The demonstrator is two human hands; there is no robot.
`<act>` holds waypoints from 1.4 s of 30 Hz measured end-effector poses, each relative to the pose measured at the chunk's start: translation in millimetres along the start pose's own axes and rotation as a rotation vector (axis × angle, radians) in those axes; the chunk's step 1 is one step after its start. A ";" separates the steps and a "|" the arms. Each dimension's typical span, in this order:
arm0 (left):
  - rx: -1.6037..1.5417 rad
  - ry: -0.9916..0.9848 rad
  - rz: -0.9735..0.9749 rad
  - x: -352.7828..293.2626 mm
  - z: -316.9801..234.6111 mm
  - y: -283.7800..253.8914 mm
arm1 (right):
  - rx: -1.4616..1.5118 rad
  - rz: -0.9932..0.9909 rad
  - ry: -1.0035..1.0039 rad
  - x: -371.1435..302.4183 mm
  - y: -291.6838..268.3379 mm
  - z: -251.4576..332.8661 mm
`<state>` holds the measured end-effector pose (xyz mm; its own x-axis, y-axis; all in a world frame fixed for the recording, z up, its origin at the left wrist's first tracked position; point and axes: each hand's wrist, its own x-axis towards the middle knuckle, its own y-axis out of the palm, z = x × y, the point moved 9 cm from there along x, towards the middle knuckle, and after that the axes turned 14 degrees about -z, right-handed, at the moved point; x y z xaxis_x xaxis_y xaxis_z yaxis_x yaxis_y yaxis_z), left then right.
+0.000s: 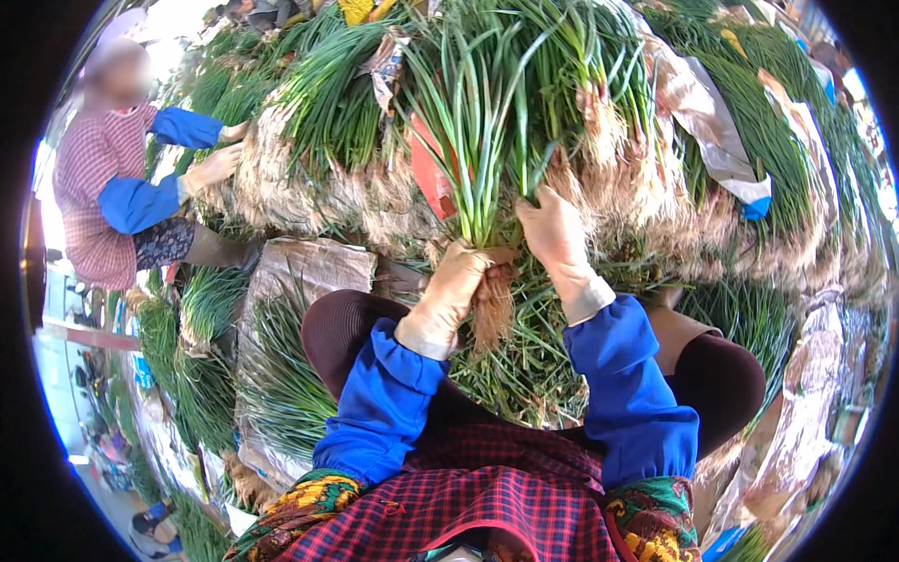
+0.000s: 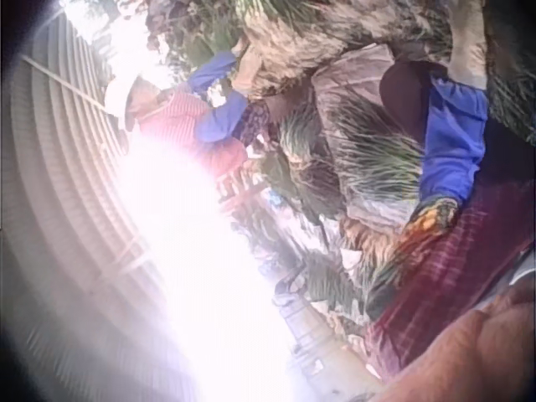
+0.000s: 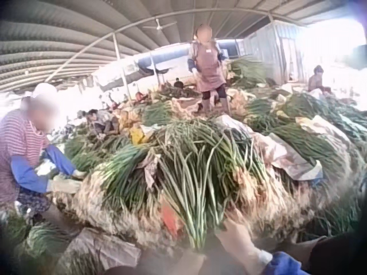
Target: The person sits cross-legged and cleans bunches of green onions by hand. They hold the bunches, pull off dry roots and leaves, and place the cleaned vegetables aside.
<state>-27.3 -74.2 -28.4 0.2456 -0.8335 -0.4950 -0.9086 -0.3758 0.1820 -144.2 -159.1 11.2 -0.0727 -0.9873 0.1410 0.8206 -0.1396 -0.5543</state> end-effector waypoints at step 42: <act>-0.723 -0.285 0.534 -50.8 -26.8 19.8 | 1.038 0.768 0.364 -48.7 67.4 23.7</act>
<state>-48.6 -50.1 23.2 -0.3212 -0.8735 -0.3658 -0.4239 -0.2127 0.8803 -71.9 -118.7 -13.6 0.5845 -0.7759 -0.2374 0.7571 0.4163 0.5035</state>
